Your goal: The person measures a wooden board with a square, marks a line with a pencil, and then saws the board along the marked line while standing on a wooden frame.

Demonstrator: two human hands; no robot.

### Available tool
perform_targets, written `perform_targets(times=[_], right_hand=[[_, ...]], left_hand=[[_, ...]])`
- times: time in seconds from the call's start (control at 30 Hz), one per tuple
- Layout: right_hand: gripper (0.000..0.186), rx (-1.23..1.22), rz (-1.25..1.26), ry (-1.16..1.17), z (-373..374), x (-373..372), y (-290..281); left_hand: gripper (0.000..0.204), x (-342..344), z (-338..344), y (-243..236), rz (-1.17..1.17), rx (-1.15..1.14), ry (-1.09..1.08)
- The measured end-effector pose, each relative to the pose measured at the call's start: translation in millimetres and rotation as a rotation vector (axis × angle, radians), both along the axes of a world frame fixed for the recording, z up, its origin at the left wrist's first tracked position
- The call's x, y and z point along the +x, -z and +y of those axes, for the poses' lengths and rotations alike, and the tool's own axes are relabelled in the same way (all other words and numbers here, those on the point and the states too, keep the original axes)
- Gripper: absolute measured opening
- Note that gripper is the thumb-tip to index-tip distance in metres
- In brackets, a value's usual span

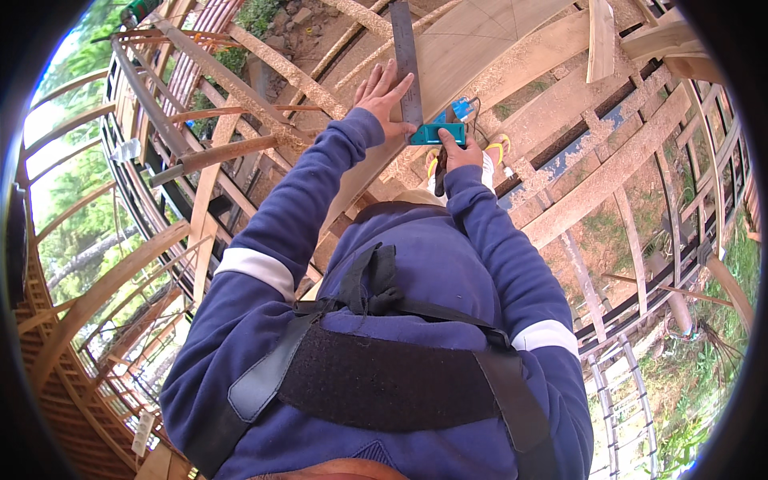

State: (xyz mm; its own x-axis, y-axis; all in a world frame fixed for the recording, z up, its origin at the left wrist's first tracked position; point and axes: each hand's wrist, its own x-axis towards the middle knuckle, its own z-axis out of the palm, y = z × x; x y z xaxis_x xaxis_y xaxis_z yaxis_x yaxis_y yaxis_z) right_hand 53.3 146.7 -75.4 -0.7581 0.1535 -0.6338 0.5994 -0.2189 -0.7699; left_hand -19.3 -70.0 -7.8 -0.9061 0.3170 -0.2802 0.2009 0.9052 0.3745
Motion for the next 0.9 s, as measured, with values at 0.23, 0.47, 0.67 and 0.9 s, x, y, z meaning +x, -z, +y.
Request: perform_targets(times=[0.23, 0.47, 0.67, 0.9], right_hand=[[0.032, -0.165, -0.034, -0.115, 8.0, -4.3, -9.8], [0.032, -0.16, -0.097, -0.128, 18.4, -4.0, 4.9], [0.025, -0.225, -0.073, -0.081, 18.2, -11.0, 36.4], [0.026, -0.18, -0.065, -0.178, 0.9, -7.4, -3.8]], left_hand=[[0.111, -3.9, 3.1, 0.4, -0.02, -0.009, -0.014], [0.111, -7.5, 10.5, -4.7, -0.049, -0.015, -0.019], [0.11, -12.1, 4.0, -5.0, 0.009, 0.096, 0.011], [0.115, 1.8, -9.3, -4.1, -0.035, 0.116, -0.066]])
